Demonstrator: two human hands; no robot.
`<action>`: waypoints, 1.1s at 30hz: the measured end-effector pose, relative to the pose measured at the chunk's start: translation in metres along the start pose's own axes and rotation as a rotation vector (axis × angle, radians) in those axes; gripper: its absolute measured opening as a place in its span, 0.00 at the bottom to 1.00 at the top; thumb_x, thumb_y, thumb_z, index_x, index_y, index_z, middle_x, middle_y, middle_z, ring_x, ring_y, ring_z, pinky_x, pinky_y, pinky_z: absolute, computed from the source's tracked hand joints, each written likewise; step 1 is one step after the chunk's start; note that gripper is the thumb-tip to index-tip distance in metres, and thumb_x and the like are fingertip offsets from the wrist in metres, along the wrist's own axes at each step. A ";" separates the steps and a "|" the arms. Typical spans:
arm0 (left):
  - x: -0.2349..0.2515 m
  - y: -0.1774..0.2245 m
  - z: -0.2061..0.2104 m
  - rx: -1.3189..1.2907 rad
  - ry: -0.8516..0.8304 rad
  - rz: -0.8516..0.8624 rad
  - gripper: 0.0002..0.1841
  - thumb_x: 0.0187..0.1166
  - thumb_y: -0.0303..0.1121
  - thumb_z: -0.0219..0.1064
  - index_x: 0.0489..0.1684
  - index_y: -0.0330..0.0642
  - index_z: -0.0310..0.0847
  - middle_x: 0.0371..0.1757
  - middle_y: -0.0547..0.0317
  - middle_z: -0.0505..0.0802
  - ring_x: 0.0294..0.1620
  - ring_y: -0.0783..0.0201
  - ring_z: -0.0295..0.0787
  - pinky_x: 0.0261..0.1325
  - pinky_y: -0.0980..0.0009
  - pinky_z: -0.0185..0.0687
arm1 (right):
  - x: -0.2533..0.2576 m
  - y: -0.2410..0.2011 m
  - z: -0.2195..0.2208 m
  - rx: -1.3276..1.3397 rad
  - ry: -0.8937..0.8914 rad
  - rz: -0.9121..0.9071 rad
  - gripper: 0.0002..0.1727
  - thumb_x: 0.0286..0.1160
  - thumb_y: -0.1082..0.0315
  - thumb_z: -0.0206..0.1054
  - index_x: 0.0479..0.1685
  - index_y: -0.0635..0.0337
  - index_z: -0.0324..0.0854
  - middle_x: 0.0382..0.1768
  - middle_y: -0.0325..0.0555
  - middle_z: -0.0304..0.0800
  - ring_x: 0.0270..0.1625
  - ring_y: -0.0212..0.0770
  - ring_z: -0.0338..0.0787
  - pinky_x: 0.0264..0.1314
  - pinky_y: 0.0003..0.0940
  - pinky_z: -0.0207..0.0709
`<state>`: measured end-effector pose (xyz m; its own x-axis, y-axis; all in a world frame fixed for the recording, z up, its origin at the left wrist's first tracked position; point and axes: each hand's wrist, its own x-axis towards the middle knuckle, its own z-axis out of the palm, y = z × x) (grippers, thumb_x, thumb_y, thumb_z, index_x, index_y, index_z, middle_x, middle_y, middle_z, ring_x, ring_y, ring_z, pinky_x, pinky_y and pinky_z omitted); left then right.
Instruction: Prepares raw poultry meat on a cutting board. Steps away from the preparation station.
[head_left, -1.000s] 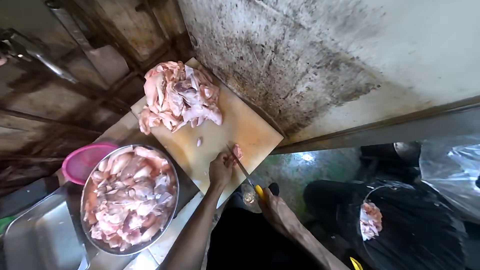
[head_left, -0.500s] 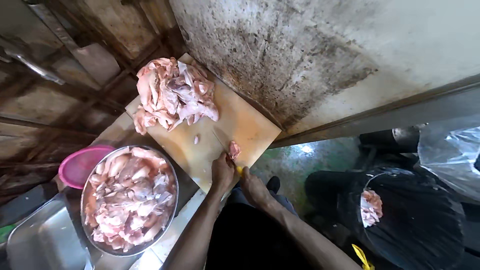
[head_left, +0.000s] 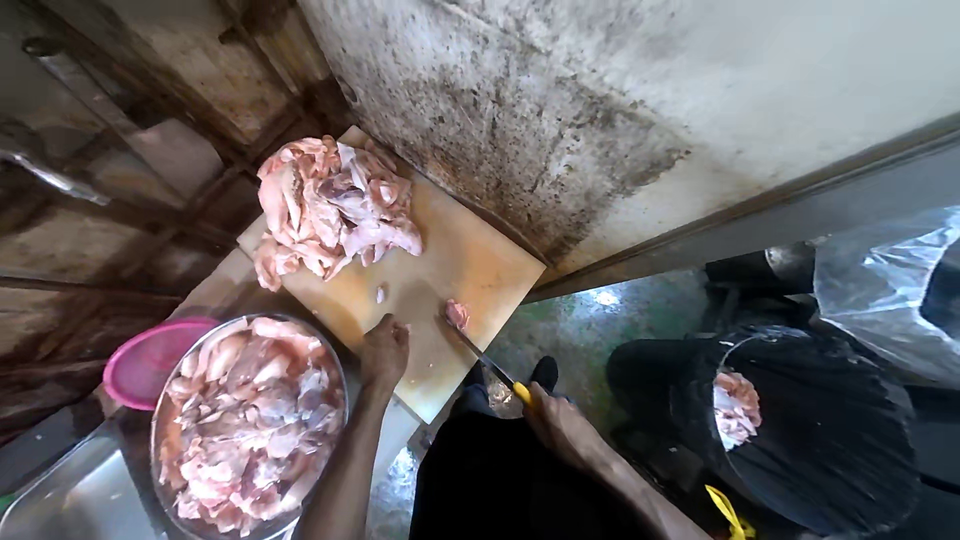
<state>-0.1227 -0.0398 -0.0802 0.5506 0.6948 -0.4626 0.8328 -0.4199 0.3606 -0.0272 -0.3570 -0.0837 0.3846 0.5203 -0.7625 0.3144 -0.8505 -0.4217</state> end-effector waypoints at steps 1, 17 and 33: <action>-0.001 0.005 -0.008 -0.021 0.056 0.022 0.12 0.86 0.41 0.66 0.54 0.44 0.87 0.39 0.50 0.94 0.41 0.51 0.93 0.49 0.45 0.89 | -0.001 0.007 -0.001 0.037 0.046 -0.064 0.21 0.86 0.49 0.54 0.66 0.52 0.76 0.39 0.52 0.90 0.44 0.55 0.93 0.48 0.57 0.86; 0.004 0.079 0.034 0.336 -0.178 0.491 0.16 0.80 0.43 0.70 0.59 0.47 0.90 0.64 0.53 0.90 0.65 0.52 0.88 0.64 0.50 0.87 | -0.050 0.085 0.023 0.219 0.488 0.047 0.18 0.79 0.55 0.62 0.58 0.56 0.82 0.28 0.47 0.89 0.30 0.48 0.91 0.34 0.52 0.84; -0.003 0.046 0.017 -0.615 -0.004 0.363 0.05 0.81 0.26 0.67 0.48 0.38 0.87 0.45 0.57 0.96 0.43 0.63 0.96 0.52 0.61 0.96 | -0.031 0.060 0.018 0.201 0.371 -0.022 0.18 0.81 0.50 0.60 0.57 0.53 0.81 0.31 0.48 0.89 0.36 0.50 0.92 0.41 0.53 0.85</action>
<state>-0.0846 -0.0712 -0.0759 0.7887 0.5705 -0.2292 0.4146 -0.2181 0.8835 -0.0363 -0.4260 -0.0944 0.6777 0.4995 -0.5397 0.1645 -0.8182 -0.5508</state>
